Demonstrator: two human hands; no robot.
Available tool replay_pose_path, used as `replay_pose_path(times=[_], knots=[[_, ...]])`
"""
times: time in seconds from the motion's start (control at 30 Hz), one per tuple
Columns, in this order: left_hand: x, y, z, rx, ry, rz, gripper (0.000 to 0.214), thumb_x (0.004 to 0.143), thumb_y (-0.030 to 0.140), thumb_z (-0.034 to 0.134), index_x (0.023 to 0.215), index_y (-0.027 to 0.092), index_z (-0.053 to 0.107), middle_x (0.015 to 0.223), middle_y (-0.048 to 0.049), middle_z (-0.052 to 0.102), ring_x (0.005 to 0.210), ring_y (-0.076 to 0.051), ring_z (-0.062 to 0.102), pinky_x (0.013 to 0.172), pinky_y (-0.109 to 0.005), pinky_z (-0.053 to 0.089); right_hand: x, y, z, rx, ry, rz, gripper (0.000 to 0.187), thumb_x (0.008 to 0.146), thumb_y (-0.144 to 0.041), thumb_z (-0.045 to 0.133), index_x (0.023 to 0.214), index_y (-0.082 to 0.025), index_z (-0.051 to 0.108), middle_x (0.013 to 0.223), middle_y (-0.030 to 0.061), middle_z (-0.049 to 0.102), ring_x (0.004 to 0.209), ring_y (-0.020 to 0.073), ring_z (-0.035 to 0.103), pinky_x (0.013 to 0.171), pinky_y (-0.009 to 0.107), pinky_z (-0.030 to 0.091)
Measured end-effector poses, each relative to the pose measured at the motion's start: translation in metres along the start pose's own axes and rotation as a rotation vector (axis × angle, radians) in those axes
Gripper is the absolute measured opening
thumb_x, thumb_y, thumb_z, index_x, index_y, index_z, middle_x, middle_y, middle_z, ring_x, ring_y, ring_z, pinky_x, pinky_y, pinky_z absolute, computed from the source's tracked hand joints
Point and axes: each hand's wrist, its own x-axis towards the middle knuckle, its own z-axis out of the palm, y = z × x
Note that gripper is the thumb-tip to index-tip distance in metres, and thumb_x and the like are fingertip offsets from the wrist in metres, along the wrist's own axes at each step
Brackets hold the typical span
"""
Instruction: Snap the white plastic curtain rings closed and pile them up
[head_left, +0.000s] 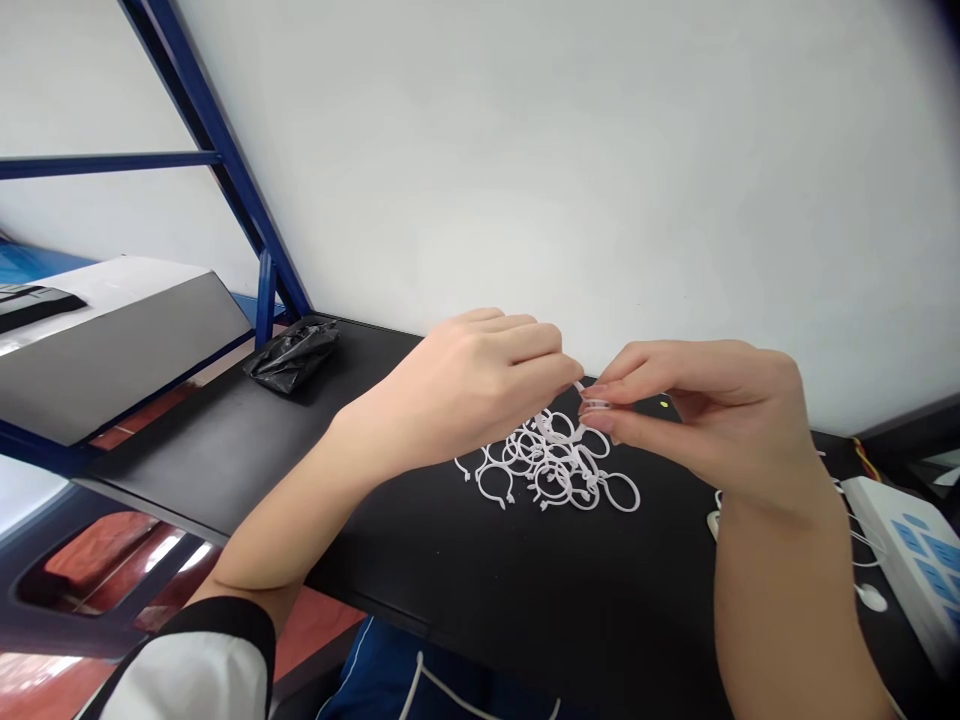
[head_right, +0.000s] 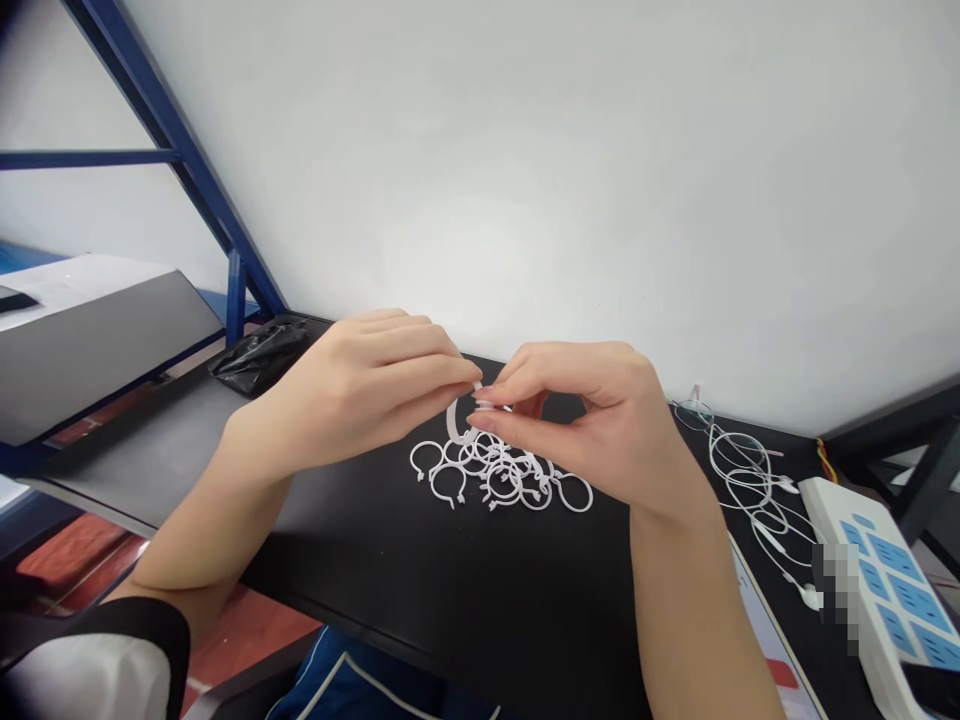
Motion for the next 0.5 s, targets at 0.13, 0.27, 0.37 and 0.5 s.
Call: replay_pose_path(times=[0.13,0.27,0.37,0.5], knots=[[-0.0003,0.0004,0.0006,-0.008,-0.001,-0.020,0.020,0.096,0.018,0.048,0.088,0.015,0.066,0.080,-0.0031,0.066,0.068,-0.013,0.059,0.065,-0.027,0.047,-0.0008,-0.0017,-0.0003,0.010,0.025,0.022,0.024,0.074,-0.004,0.075,0.085,-0.025,0.071,0.074,-0.0034,0.070,0.061,0.0112,0.063,0.051,0.028,0.049],[-0.0006,0.0001,-0.0017,-0.033,-0.002,-0.036,0.023,0.099,0.026,0.046,0.094,0.015,0.065,0.080,-0.0029,0.065,0.068,-0.012,0.058,0.064,-0.026,0.045,-0.0003,-0.0034,-0.0013,0.022,0.040,0.035,0.025,0.074,-0.004,0.075,0.086,-0.026,0.072,0.072,-0.0033,0.068,0.060,0.0112,0.062,0.050,0.029,0.048],[0.0008,0.0003,-0.0040,-0.074,0.000,-0.059,0.031,0.101,0.035,0.042,0.096,0.014,0.063,0.076,-0.0018,0.063,0.065,-0.011,0.055,0.062,-0.025,0.042,0.0001,-0.0042,-0.0015,0.021,0.059,0.034,0.026,0.075,-0.004,0.074,0.088,-0.027,0.073,0.070,-0.0034,0.068,0.059,0.0112,0.061,0.049,0.029,0.047],[0.0016,0.0016,-0.0029,-0.150,-0.003,-0.076,0.047,0.094,0.056,0.047,0.096,0.013,0.063,0.071,0.0003,0.059,0.060,-0.011,0.050,0.058,-0.027,0.040,0.0004,-0.0044,-0.0011,0.015,0.062,0.044,0.024,0.075,-0.005,0.075,0.086,-0.027,0.074,0.071,-0.0028,0.069,0.061,0.0121,0.062,0.050,0.029,0.048]])
